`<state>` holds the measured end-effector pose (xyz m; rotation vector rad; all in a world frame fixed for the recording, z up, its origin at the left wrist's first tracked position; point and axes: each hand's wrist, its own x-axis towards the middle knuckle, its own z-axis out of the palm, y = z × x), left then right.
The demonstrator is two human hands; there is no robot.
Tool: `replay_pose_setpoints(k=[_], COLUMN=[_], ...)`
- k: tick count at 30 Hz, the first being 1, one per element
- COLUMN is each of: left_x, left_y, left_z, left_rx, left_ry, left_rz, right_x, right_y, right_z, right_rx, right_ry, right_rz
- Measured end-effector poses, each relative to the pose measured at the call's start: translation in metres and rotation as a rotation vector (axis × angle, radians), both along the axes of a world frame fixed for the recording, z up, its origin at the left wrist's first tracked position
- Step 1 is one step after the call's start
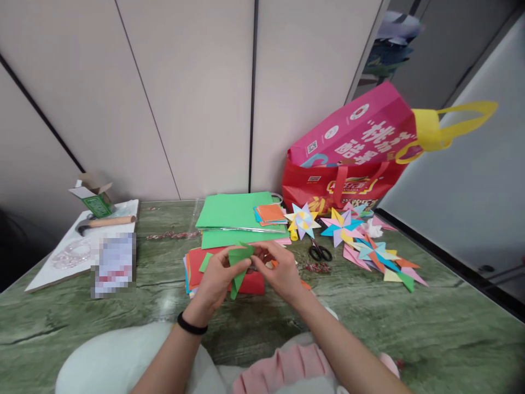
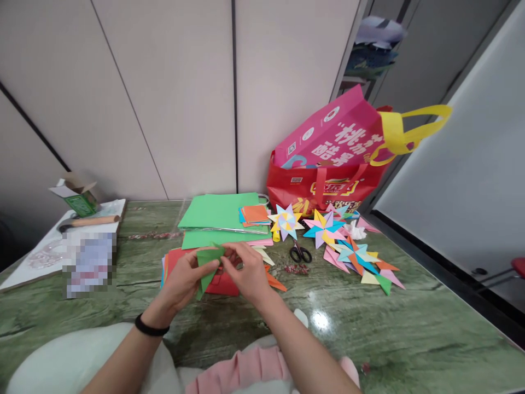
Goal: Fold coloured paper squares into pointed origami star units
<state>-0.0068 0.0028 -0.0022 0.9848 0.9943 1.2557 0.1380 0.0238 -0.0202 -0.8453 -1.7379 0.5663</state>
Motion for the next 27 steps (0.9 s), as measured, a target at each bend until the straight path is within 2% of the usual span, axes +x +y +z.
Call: replay_pose_setpoints(k=[4, 8, 15, 23, 27], left_x=[0.0001, 0.0007, -0.0051, -0.0050, -0.0017], left_y=[-0.0018, -0.0027, 0.0018, 0.0018, 0.0016], left_z=[0.0052, 0.0102, 0.0033, 0.0040, 0.0042], left_rx=[-0.030, -0.092, -0.154, -0.060, 0.014], left_ry=[0.045, 0.004, -0.080, -0.019, 0.074], left_rz=[-0.008, -0.035, -0.064, -0.063, 0.001], right_x=[0.0023, 0.0059, 0.0067, 0.0067, 0.0044], right_y=[0.0039, 0.0071, 0.0066, 0.0064, 0.0054], right_z=[-0.0031, -0.0040, -0.0015, -0.0023, -0.0032], right_rx=[0.025, 0.040, 0.068, 0.031, 0.029], right_ry=[-0.032, -0.083, -0.105, -0.067, -0.049], right_rz=[-0.013, 0.039, 0.071, 0.072, 0.037])
